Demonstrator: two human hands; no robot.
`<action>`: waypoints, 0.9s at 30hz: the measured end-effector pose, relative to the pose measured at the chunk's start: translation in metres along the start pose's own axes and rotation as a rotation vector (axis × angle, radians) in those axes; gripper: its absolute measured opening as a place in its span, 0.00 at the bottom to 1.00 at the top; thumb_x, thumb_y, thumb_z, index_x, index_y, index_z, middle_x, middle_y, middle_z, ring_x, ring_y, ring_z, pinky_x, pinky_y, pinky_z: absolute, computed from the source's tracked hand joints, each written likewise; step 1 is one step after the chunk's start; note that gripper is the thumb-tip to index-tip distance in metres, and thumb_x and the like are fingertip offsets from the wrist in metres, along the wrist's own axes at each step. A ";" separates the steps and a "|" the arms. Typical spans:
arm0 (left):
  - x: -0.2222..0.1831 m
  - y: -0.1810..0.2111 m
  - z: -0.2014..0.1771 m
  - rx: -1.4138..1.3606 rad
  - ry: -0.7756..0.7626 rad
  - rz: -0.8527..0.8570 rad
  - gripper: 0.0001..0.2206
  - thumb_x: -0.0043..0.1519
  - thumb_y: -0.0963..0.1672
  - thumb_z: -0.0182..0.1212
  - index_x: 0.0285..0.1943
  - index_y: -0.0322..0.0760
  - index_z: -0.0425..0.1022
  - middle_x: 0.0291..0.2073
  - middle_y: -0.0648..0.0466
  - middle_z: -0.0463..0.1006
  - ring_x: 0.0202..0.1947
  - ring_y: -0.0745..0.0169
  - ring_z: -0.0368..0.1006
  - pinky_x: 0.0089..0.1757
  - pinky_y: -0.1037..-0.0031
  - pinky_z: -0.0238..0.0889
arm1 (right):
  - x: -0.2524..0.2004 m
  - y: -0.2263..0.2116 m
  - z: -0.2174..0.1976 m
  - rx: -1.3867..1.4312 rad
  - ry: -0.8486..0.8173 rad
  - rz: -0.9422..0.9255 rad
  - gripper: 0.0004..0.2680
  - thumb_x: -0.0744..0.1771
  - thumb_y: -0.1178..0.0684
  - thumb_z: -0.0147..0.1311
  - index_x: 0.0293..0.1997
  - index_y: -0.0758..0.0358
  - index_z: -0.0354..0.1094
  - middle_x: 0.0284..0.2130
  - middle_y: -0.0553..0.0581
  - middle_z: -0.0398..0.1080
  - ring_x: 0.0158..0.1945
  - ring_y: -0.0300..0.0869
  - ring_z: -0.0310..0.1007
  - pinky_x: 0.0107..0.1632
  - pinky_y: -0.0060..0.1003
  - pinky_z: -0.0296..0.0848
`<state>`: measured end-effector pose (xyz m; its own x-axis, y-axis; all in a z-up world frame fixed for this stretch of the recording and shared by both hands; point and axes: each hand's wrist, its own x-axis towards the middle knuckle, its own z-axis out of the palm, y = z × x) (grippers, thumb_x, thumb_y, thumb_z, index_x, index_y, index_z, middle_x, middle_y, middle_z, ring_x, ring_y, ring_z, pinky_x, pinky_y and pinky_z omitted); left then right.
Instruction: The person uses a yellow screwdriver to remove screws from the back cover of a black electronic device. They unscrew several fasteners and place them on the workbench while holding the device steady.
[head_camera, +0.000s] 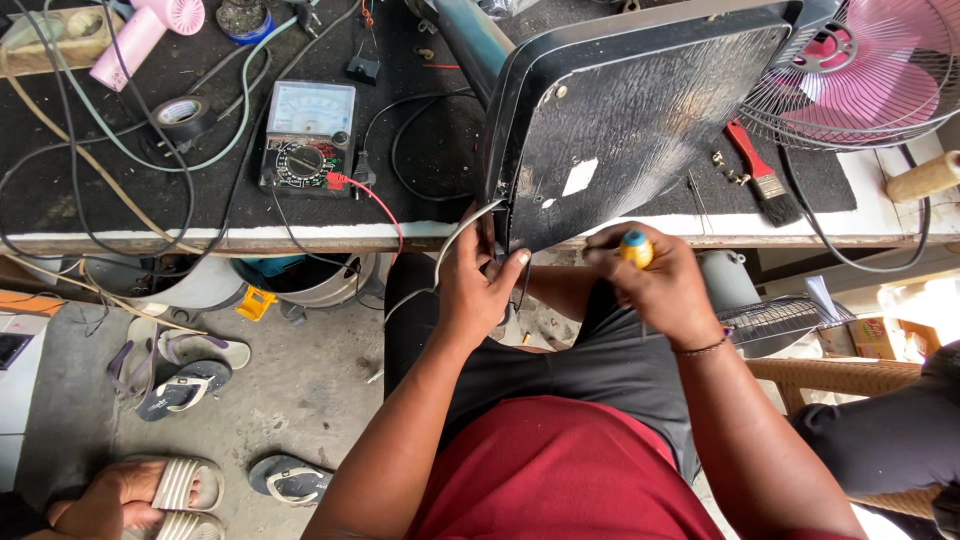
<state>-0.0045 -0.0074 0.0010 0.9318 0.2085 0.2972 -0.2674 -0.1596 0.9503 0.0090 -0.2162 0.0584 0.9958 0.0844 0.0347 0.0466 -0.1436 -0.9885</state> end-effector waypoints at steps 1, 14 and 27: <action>0.000 0.010 -0.005 0.000 -0.001 0.001 0.35 0.58 0.44 0.71 0.73 0.28 0.58 0.54 0.26 0.73 0.52 0.20 0.73 0.48 0.51 0.76 | -0.002 0.001 0.005 0.001 0.001 -0.001 0.08 0.62 0.63 0.65 0.43 0.73 0.75 0.13 0.59 0.66 0.12 0.35 0.64 0.17 0.27 0.66; -0.061 0.005 0.012 -0.769 -0.125 -0.509 0.12 0.68 0.42 0.60 0.57 0.29 0.78 0.42 0.43 0.83 0.42 0.53 0.82 0.45 0.62 0.78 | -0.028 0.011 0.030 -0.089 -0.117 -0.157 0.08 0.62 0.59 0.71 0.41 0.66 0.78 0.26 0.59 0.74 0.31 0.39 0.74 0.37 0.36 0.74; -0.054 0.007 0.019 -1.034 -0.126 -0.849 0.07 0.64 0.42 0.65 0.47 0.34 0.83 0.40 0.43 0.84 0.42 0.53 0.83 0.46 0.62 0.80 | -0.037 -0.028 0.013 -0.234 -0.156 -0.458 0.08 0.63 0.59 0.68 0.44 0.64 0.79 0.32 0.59 0.74 0.39 0.49 0.79 0.45 0.43 0.75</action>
<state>-0.0525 -0.0381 -0.0102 0.9019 -0.2193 -0.3720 0.3905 0.7820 0.4857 -0.0298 -0.2029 0.0826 0.8466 0.3327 0.4153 0.5079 -0.2722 -0.8173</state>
